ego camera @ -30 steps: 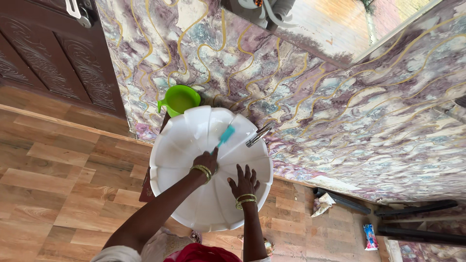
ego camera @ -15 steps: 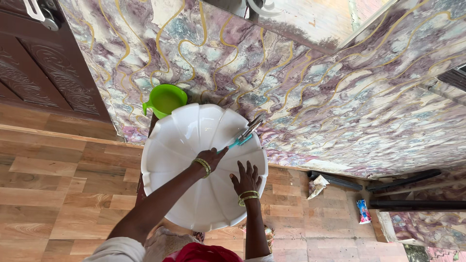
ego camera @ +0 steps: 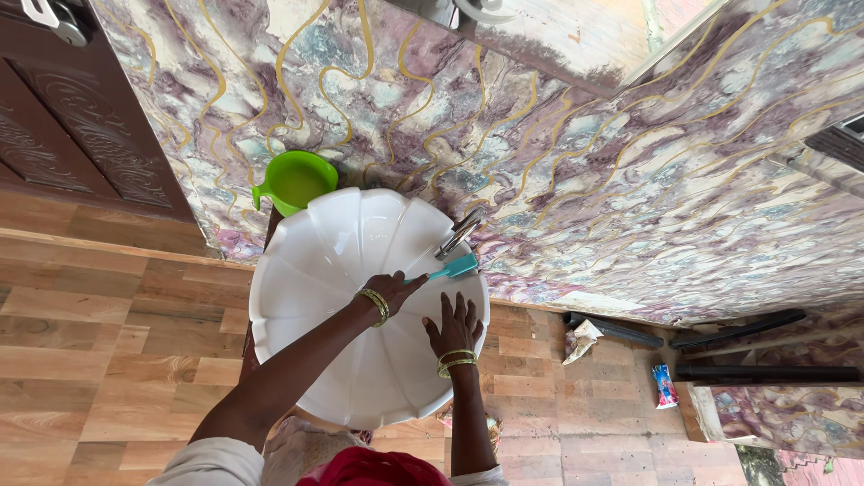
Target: The person scrubs a white pedestal sink using a blue scrub brush. The person repeatedly scrubs the basin and drain area with the brush while water runs from the faucet.
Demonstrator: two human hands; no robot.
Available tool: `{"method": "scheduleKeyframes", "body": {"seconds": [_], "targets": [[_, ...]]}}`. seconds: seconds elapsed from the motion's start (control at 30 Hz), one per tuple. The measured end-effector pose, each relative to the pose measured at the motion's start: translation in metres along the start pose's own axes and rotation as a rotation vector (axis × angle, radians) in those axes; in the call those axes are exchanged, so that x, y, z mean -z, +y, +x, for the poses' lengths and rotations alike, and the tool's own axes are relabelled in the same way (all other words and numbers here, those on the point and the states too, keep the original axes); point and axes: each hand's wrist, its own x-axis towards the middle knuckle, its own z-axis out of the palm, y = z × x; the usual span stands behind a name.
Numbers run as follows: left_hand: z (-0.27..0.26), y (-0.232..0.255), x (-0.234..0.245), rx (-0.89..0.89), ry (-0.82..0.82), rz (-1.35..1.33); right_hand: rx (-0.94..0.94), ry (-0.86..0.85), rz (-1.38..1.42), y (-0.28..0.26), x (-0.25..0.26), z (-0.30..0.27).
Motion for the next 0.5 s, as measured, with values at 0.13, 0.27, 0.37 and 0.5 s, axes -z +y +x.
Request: {"method": "scheduleKeyframes", "body": {"seconds": [0.13, 0.27, 0.37, 0.5], "targets": [[-0.054, -0.027, -0.030, 0.087, -0.026, 0.057, 0.019, -0.014, 0.006, -0.001, 0.003, 0.002], [-0.102, -0.082, -0.034, 0.258, -0.207, 0.138, 0.032, -0.048, 0.021, 0.001, 0.004, 0.002], [-0.095, -0.075, -0.028, 0.180, -0.178, 0.163, 0.056, -0.059, 0.038, 0.001, 0.006, 0.003], [-0.044, 0.003, -0.027, 0.186, -0.186, 0.055, 0.093, -0.035, 0.065, 0.002, 0.011, 0.008]]}}
